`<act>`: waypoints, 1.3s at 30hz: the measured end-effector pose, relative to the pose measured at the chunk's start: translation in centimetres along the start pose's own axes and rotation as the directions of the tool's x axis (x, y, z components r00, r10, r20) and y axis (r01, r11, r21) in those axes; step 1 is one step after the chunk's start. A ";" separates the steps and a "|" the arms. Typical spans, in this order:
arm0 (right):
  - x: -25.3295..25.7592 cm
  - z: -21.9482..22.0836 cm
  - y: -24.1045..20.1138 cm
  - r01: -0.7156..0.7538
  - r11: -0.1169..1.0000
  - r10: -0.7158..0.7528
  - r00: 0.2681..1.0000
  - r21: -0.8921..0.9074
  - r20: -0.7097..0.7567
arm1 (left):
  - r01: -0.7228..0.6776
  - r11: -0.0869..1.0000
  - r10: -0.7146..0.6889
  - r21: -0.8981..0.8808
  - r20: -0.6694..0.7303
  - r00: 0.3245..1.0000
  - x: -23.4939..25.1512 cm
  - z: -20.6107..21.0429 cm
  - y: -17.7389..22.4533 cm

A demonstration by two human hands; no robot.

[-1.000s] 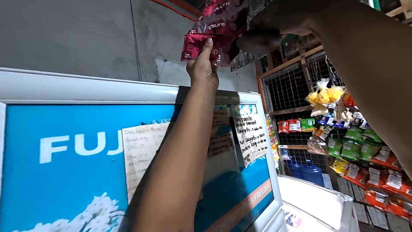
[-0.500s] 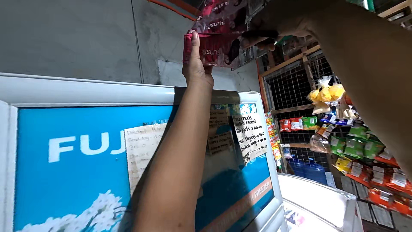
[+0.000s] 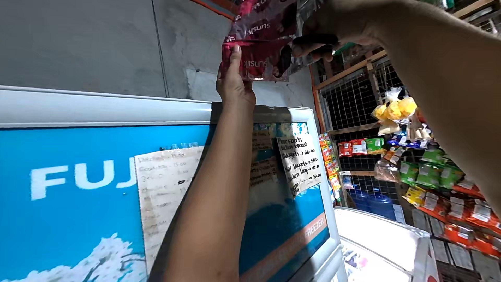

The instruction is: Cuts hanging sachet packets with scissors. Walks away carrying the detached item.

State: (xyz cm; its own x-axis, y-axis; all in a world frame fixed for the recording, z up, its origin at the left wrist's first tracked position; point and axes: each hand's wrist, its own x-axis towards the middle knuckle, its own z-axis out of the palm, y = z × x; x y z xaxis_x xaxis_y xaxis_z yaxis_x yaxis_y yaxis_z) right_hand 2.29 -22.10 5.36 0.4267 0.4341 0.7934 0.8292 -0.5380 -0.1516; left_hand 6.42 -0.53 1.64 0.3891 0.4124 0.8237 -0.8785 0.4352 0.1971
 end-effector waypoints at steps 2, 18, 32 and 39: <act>0.2 -0.1 0.4 -0.023 1.000 0.023 1.000 -0.020 -0.010 | 0.002 1.000 -0.001 0.019 -0.021 1.000 -0.1 0.0 -0.3; 2.0 0.1 -0.3 0.014 0.983 -0.025 0.998 0.181 0.058 | -0.110 0.993 0.109 0.036 0.024 0.994 0.9 -0.3 1.9; 2.6 0.4 -0.9 0.032 0.997 -0.035 0.998 0.064 0.050 | -0.109 0.993 0.105 0.039 0.079 0.991 1.3 -1.6 3.0; 2.7 0.7 -1.4 0.050 0.999 -0.050 0.999 -0.015 -0.002 | -0.108 0.993 0.104 0.050 0.079 0.991 1.7 -2.0 2.9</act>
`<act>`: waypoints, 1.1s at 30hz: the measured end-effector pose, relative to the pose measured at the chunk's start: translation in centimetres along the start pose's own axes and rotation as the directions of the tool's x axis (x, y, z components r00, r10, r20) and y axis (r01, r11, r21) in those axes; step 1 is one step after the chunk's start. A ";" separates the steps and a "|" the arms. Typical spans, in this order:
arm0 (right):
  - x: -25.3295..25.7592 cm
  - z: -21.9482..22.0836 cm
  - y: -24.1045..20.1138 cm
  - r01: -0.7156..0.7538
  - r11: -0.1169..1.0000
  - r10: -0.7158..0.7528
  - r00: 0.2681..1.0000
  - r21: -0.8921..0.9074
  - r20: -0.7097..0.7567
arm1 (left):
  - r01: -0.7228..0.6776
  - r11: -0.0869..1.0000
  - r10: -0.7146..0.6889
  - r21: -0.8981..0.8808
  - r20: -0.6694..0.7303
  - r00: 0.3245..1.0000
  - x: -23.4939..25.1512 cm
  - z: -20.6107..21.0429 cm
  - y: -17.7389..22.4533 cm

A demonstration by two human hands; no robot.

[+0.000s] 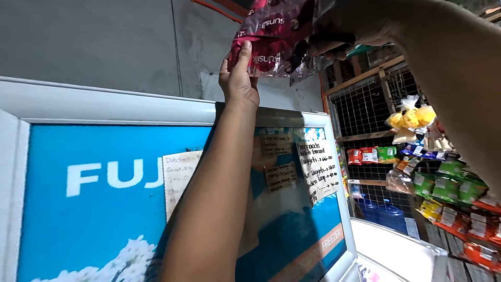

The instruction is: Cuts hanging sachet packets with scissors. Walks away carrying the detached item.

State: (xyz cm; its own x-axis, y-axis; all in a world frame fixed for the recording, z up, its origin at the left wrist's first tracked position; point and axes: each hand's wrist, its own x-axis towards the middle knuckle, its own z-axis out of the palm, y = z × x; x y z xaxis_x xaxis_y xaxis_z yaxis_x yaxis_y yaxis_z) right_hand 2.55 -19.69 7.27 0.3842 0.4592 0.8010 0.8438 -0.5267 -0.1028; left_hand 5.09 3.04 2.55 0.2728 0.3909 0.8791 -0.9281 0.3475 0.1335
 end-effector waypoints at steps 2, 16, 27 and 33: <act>0.2 -0.1 0.0 0.004 1.000 -0.004 1.000 0.013 0.009 | -0.005 1.000 0.005 0.012 0.004 1.000 0.1 0.0 0.0; 0.2 0.1 -0.5 0.002 1.000 -0.002 1.000 -0.012 0.009 | 0.001 0.999 -0.001 0.035 0.012 1.000 -0.3 0.1 -0.2; 0.7 0.1 -0.5 0.008 0.999 -0.008 1.000 -0.042 0.005 | 0.012 0.996 -0.015 0.083 0.028 1.000 -0.5 0.2 -0.4; 0.1 0.1 -1.3 0.004 0.995 -0.006 1.000 -0.103 -0.013 | 0.026 0.996 -0.028 0.086 0.019 0.999 -0.6 0.1 -0.3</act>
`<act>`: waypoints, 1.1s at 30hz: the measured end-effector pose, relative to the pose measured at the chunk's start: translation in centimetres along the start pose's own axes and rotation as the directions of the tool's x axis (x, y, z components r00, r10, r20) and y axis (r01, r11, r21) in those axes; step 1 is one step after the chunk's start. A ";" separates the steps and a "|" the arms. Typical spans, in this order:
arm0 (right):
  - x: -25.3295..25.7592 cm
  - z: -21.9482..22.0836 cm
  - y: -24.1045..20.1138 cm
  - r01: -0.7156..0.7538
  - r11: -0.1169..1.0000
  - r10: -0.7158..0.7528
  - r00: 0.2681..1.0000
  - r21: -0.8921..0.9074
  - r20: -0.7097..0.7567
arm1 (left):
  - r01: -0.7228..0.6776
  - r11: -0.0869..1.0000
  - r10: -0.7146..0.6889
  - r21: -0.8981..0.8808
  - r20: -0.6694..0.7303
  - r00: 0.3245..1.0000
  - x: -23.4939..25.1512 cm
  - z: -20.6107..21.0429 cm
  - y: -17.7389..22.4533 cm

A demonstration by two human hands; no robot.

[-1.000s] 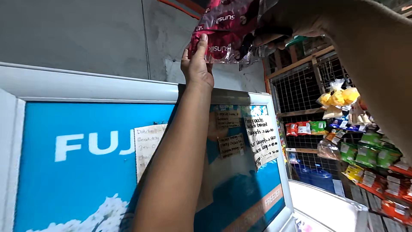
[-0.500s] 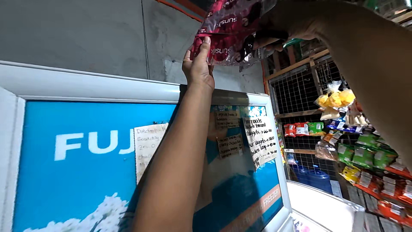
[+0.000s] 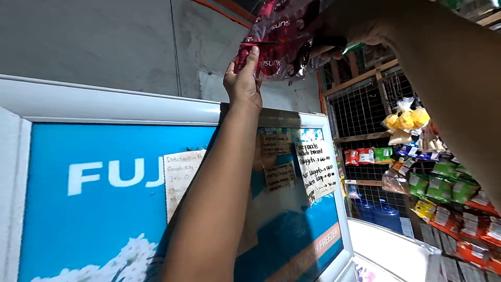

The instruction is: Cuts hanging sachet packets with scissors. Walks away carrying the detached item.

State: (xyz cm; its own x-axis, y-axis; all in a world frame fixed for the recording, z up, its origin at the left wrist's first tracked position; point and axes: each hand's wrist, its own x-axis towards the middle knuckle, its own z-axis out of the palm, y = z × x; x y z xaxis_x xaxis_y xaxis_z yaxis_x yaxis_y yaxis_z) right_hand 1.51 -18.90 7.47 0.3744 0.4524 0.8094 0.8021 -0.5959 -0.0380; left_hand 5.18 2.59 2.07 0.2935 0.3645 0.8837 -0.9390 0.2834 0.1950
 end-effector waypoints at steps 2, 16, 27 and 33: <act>-0.2 -0.1 -0.1 -0.008 1.000 0.008 1.000 0.017 0.003 | 0.004 1.000 -0.004 0.004 -0.004 1.000 0.0 0.0 0.0; 0.7 0.3 -0.2 -0.021 0.998 0.020 1.000 0.056 0.017 | 0.013 0.998 -0.013 -0.063 0.011 1.000 0.1 -0.1 -0.1; 0.5 0.4 -0.4 -0.004 0.999 0.005 0.999 0.033 -0.036 | 0.022 0.999 -0.021 -0.041 0.012 1.000 0.0 -0.1 0.0; 0.9 0.9 -0.2 0.025 0.989 -0.026 1.000 0.149 0.000 | 0.023 1.000 -0.023 -0.001 0.034 0.999 0.0 -0.1 -0.1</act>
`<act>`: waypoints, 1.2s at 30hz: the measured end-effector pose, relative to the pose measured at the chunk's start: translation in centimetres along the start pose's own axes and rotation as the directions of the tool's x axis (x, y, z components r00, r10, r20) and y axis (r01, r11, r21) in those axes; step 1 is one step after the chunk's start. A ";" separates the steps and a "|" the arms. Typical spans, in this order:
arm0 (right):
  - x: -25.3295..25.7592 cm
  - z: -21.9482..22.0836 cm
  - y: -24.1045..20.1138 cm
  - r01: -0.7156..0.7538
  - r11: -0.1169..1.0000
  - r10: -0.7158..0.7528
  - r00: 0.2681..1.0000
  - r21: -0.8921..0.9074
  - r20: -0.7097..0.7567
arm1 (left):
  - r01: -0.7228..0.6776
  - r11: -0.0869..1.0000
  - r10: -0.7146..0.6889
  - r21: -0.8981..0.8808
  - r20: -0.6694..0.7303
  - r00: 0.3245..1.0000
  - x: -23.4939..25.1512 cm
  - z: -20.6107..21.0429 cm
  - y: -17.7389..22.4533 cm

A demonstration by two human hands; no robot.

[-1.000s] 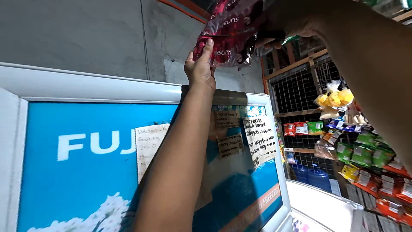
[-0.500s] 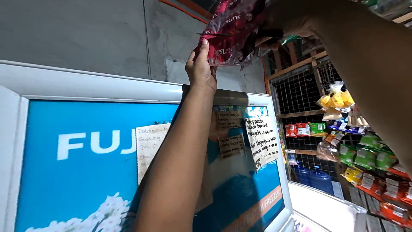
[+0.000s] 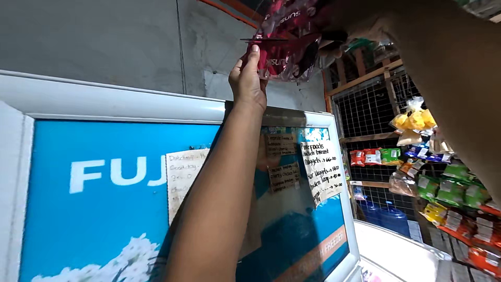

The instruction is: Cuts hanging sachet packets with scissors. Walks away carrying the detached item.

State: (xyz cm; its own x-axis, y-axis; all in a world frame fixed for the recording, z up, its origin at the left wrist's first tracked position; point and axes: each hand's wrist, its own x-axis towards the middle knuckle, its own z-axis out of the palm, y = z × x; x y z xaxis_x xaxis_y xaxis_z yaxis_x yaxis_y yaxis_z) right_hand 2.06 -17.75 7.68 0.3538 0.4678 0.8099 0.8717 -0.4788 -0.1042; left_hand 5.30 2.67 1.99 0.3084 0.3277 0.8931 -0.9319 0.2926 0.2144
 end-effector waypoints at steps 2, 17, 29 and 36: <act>-0.1 0.5 -0.1 -0.008 0.999 0.010 1.000 0.042 -0.026 | 0.006 1.000 -0.006 0.012 0.001 1.000 -0.1 0.0 0.0; 0.0 0.6 0.2 0.003 1.000 -0.003 1.000 0.014 -0.031 | 0.014 1.000 -0.013 -0.024 0.012 1.000 -0.1 0.0 0.0; -0.2 1.0 -0.2 0.035 0.996 -0.034 0.999 0.078 -0.020 | 0.008 1.000 -0.007 -0.016 0.045 0.999 0.0 -0.1 -0.2; 0.3 0.9 0.3 0.076 0.991 -0.074 0.997 0.111 -0.028 | 0.013 1.000 -0.012 -0.026 0.040 0.999 -0.1 -0.2 -0.1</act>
State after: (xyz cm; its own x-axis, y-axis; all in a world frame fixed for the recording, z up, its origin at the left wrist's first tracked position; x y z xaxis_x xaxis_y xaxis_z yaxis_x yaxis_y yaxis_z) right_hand 2.77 -17.10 7.32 0.2792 0.4811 0.8310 0.9284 -0.3562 -0.1057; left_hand 5.41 2.74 1.81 0.3118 0.2881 0.9054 -0.9224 0.3204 0.2157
